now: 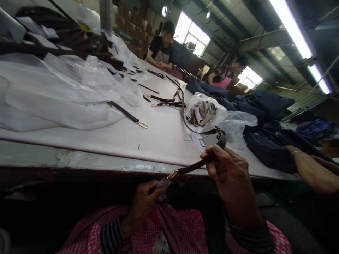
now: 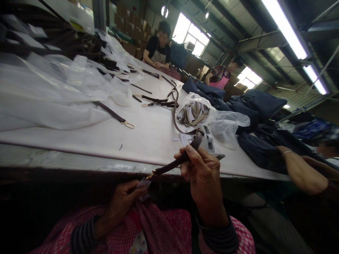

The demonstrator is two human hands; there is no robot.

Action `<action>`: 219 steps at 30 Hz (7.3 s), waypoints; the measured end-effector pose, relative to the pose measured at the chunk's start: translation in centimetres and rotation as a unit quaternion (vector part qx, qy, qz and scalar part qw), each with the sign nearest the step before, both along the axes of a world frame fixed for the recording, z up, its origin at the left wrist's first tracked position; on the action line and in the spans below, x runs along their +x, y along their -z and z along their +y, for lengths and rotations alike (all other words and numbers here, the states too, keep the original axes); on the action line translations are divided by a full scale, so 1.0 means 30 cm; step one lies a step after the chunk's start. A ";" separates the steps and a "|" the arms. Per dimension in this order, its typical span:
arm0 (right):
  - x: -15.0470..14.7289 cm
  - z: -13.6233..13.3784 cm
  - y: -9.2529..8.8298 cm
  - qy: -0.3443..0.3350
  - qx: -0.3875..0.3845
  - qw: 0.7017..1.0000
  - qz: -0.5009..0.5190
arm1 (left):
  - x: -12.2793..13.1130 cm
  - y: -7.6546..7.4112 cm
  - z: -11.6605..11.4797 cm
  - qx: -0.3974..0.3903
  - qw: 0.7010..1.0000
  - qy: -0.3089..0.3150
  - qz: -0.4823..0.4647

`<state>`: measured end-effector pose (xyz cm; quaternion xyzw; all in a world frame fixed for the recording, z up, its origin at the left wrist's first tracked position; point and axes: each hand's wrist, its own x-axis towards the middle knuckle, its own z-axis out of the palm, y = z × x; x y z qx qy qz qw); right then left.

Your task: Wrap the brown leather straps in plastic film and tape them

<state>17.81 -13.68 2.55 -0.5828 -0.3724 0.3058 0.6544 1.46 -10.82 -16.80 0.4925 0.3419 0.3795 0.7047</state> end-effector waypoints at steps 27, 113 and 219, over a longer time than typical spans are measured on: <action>-0.012 -0.012 0.031 -0.007 -0.037 0.998 0.042 | -0.012 -0.020 0.011 0.113 0.991 0.045 0.046; -0.044 0.012 0.144 -0.270 -0.018 0.962 -0.034 | -0.048 -0.312 0.151 -0.119 0.948 0.264 -0.132; -0.166 0.426 -0.550 -0.245 0.252 0.927 -0.131 | -0.099 -1.138 0.392 0.278 0.949 -0.081 -0.127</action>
